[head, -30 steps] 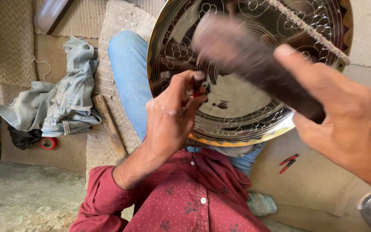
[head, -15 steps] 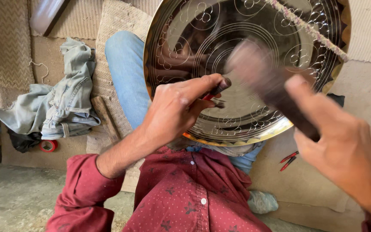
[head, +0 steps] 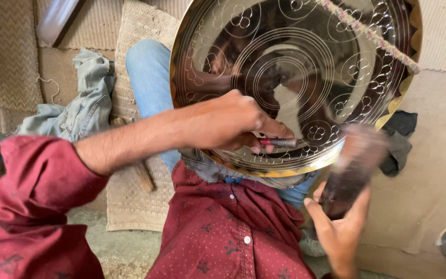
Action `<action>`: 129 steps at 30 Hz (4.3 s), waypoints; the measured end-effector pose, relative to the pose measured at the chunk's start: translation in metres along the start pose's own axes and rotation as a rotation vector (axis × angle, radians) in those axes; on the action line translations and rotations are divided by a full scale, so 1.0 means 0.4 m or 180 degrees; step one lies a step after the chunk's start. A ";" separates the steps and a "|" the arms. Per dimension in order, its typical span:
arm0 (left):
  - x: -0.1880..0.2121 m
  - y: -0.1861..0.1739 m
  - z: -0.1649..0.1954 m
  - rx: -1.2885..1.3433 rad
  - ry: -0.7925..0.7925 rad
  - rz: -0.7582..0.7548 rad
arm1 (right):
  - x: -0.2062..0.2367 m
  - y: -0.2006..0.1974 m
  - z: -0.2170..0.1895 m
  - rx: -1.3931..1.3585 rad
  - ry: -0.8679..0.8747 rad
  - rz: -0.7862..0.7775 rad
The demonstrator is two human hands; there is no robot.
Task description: The person sits on the floor with a large engraved brass tray balanced on their lap. They hold a small punch against the decorative pattern and strike it with a wooden mallet, repeatedly repositioning the punch to chase the design across the tray surface.
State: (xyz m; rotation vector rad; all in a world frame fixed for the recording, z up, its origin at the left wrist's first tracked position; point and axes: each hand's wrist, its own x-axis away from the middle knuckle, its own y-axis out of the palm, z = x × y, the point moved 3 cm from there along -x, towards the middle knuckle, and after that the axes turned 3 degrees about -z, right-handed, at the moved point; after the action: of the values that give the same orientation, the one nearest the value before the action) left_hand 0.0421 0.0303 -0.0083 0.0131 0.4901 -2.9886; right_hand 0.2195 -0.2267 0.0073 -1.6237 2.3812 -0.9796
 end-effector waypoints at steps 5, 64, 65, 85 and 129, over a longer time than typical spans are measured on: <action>-0.045 0.012 -0.017 0.0215 0.0211 -0.0805 | 0.094 0.089 0.103 -0.0326 -0.0025 0.0578; 0.134 0.126 0.088 -0.0631 -0.1667 0.3424 | -0.350 -0.089 -0.348 0.2783 -0.1346 -0.1512; 0.132 0.122 0.087 -0.0609 -0.1650 0.3358 | -0.357 -0.087 -0.343 0.3364 -0.1213 -0.1712; 0.097 0.041 0.059 -0.0379 -0.0780 0.2027 | -0.284 -0.123 -0.210 0.1588 -0.0935 -0.1264; -0.034 0.047 -0.024 0.0050 -0.0118 -0.1020 | 0.139 0.090 0.165 0.0356 0.0242 0.0502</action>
State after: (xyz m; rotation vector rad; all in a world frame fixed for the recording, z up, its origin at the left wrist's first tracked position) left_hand 0.0576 0.0170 -0.0229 -0.1316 0.5078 -3.2975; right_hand 0.1947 -0.2963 -0.0501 -1.3612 2.4105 -1.1398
